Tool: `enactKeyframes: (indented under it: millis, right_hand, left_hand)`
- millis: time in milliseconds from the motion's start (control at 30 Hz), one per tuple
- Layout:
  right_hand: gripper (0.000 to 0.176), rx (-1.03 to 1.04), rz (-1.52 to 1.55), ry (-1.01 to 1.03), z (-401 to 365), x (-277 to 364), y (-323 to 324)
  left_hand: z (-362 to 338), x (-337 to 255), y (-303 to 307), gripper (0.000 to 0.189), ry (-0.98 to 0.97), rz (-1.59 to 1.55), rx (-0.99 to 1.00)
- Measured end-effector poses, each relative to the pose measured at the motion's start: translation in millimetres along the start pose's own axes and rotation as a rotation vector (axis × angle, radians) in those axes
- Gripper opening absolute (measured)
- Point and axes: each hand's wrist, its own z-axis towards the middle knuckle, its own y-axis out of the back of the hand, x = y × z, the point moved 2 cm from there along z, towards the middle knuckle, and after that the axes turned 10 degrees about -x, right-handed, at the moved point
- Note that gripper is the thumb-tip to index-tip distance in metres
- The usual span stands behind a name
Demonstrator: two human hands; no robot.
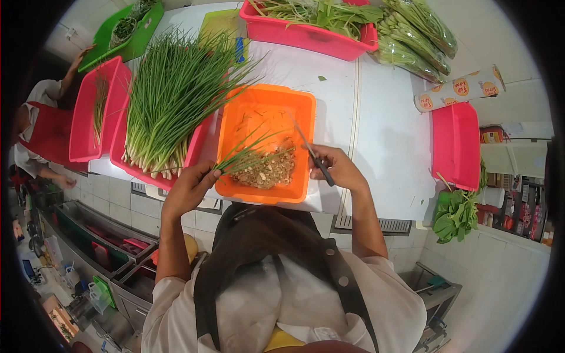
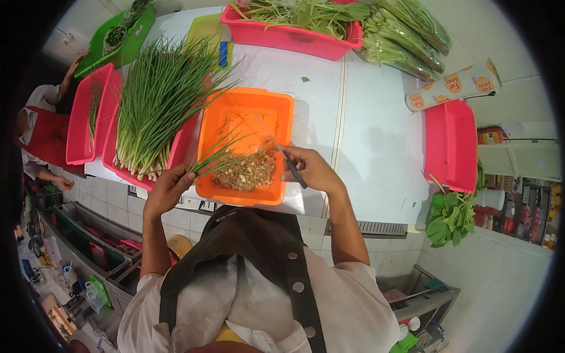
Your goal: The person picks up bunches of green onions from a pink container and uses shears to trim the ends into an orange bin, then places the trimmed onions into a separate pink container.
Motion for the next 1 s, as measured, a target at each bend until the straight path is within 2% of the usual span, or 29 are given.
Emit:
enactKeyframes:
  millis: [100,133,233,267,500,700,900,1000]
  right_hand:
    - [0.071,-0.33,0.06,0.051,-3,13,3]
    - [0.071,-0.359,0.101,0.073,-3,12,6]
    - [0.071,-0.178,-0.126,0.093,-10,29,4]
    - [0.075,-0.144,-0.127,0.021,-10,32,-2]
    - [0.077,-0.121,-0.162,0.033,-1,23,-24]
    - [0.063,-0.078,-0.176,-0.018,5,12,-27]
    - [0.059,-0.104,-0.052,-0.058,0,8,-24]
    - [0.06,-0.135,0.013,-0.008,1,-2,-9]
  left_hand:
    - [4,-5,-2,0.024,-0.059,0.154,-0.152]
    - [5,-4,-2,0.023,-0.06,0.21,-0.2]
    - [7,-7,-9,0.021,-0.141,0.281,-0.293]
    - [8,-10,-13,0.021,-0.185,0.287,-0.31]
    - [7,-17,-27,0.02,-0.285,0.32,-0.309]
    - [5,-10,-30,0.021,-0.27,0.367,-0.263]
    - [4,-5,-29,0.02,-0.322,0.403,-0.285]
    - [1,1,-26,0.02,-0.376,0.437,-0.263]
